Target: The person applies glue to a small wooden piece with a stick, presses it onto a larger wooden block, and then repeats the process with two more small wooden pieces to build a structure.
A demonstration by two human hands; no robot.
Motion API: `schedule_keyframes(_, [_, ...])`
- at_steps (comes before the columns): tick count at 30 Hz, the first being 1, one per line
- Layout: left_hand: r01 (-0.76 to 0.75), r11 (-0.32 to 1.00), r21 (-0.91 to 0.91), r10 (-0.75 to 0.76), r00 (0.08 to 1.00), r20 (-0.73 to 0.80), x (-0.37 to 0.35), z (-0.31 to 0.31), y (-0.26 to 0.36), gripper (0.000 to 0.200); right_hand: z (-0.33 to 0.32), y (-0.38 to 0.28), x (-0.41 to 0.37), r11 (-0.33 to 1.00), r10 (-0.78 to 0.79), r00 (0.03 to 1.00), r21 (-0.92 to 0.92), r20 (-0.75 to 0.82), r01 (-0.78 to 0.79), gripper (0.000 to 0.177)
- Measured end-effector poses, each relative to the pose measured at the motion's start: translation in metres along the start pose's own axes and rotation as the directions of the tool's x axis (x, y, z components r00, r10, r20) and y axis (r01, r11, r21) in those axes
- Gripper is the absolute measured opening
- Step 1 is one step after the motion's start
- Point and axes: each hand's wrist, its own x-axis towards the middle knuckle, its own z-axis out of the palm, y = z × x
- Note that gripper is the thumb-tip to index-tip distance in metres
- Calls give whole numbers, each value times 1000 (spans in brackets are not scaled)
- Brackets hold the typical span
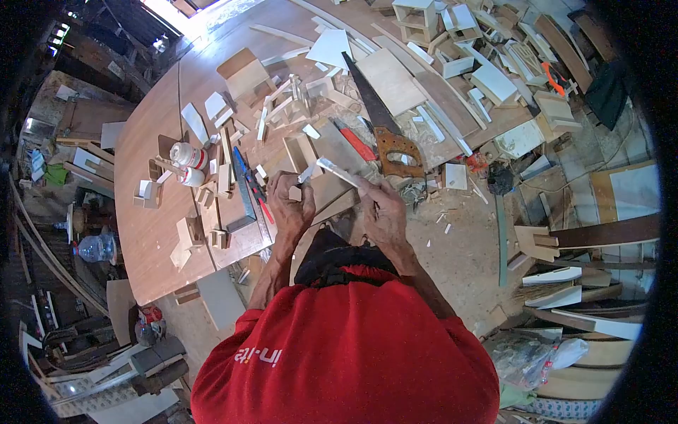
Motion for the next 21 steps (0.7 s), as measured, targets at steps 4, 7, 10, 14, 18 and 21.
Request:
schedule_keyframes(4, [16,1000,-20,-16,1000,13,-2,4,-1,20,-3,-7,-2,993,-44,999,109,22,42,26])
schedule_keyframes(7, [35,999,-40,-34,999,29,-5,6,-3,23,-4,-2,-1,1000,-25,996,-5,85,26,27])
schedule_keyframes(10, [38,998,-40,-37,999,28,-6,7,-5,21,-7,4,3,992,23,999,-126,31,-19,27])
schedule_keyframes(14, [40,999,10,-41,998,53,-3,5,-4,18,-13,-5,6,996,78,996,29,30,-79,26])
schedule_keyframes(18, [-77,996,42,73,994,77,5,-2,-9,20,-15,-3,9,964,157,984,204,89,-172,24])
schedule_keyframes(21, [-162,984,75,155,984,89,5,-5,-14,21,-21,-5,15,967,208,963,111,170,-229,22])
